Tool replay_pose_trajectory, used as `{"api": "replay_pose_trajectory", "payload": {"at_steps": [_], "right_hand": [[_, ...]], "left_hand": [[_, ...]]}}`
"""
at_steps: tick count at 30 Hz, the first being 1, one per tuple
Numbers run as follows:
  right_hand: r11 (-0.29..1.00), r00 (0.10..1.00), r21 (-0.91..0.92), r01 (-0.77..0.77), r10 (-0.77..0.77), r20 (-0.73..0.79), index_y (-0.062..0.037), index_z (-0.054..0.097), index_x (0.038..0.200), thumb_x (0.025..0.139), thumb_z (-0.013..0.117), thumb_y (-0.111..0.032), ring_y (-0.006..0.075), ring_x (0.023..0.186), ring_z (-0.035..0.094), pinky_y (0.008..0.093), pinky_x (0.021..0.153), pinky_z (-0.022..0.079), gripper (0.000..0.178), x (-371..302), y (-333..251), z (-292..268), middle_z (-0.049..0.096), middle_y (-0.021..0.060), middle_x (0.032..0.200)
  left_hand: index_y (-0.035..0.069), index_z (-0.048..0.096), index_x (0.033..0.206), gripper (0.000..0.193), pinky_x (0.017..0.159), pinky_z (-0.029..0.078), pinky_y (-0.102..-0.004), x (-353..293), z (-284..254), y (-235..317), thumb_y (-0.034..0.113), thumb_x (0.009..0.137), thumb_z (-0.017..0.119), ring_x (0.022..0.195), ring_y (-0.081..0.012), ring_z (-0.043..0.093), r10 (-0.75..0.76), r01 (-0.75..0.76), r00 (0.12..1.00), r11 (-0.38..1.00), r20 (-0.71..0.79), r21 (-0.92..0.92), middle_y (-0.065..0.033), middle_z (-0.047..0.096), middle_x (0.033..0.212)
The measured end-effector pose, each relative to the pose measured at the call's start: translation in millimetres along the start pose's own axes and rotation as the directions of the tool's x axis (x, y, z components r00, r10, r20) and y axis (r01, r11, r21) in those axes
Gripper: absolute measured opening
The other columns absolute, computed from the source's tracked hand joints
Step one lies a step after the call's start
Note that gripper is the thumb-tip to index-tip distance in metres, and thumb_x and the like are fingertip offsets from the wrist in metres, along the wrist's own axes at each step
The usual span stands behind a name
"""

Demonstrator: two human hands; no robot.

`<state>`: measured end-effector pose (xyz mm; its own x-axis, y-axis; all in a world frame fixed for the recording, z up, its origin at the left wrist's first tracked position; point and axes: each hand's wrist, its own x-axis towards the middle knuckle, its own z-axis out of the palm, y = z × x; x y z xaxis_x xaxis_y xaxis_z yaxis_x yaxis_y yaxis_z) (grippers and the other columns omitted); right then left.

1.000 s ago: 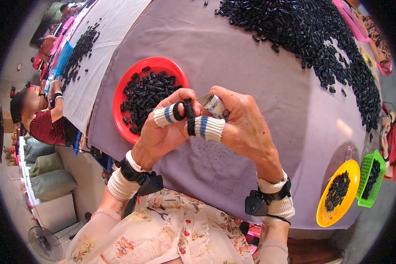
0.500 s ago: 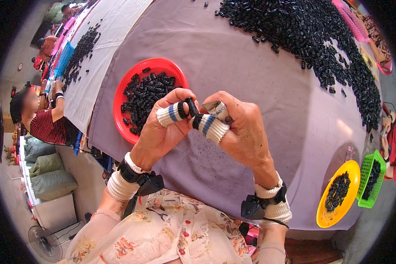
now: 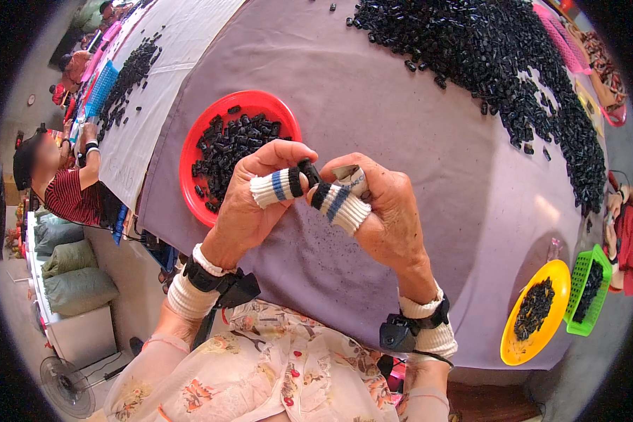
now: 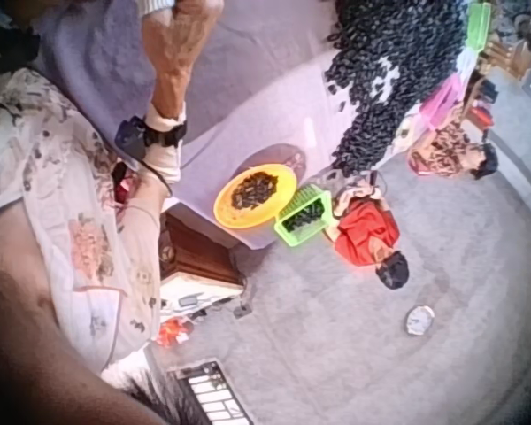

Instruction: Assembling small black plastic components by hand in a factory setting.

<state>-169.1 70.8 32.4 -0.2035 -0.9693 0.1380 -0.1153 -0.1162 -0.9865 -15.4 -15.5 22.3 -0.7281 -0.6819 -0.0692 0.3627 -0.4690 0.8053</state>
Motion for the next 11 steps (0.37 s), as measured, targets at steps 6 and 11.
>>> {"api": "replay_pose_trajectory", "payload": {"at_steps": [6,11], "right_hand": [[0.998,0.999,0.046,-0.042,0.043,-0.009,-0.0027,0.060,0.087,0.078,0.067,-0.013,0.0046,0.058,0.051,0.0179,0.051,0.038,0.016,0,6,3,0.058,-0.0004,0.066],[0.905,0.973,0.358,-0.230,0.211,0.092,-0.0039,0.062,0.090,0.081,0.064,-0.014,0.0061,0.055,0.052,0.0176,0.049,0.040,0.014,-2,10,1,0.059,0.0004,0.067]], "left_hand": [[-0.002,0.057,0.103,0.028,0.073,0.047,-0.0221,0,-2,2,0.004,0.077,0.065,0.081,-0.0093,0.058,-0.003,0.003,1.000,0.997,0.000,0.075,-0.0054,0.061,0.092],[-0.002,0.055,0.108,0.034,0.078,0.046,-0.0217,1,-4,1,0.002,0.076,0.065,0.086,-0.0095,0.058,-0.043,0.039,0.997,0.997,0.059,0.059,-0.0054,0.060,0.096]]}}
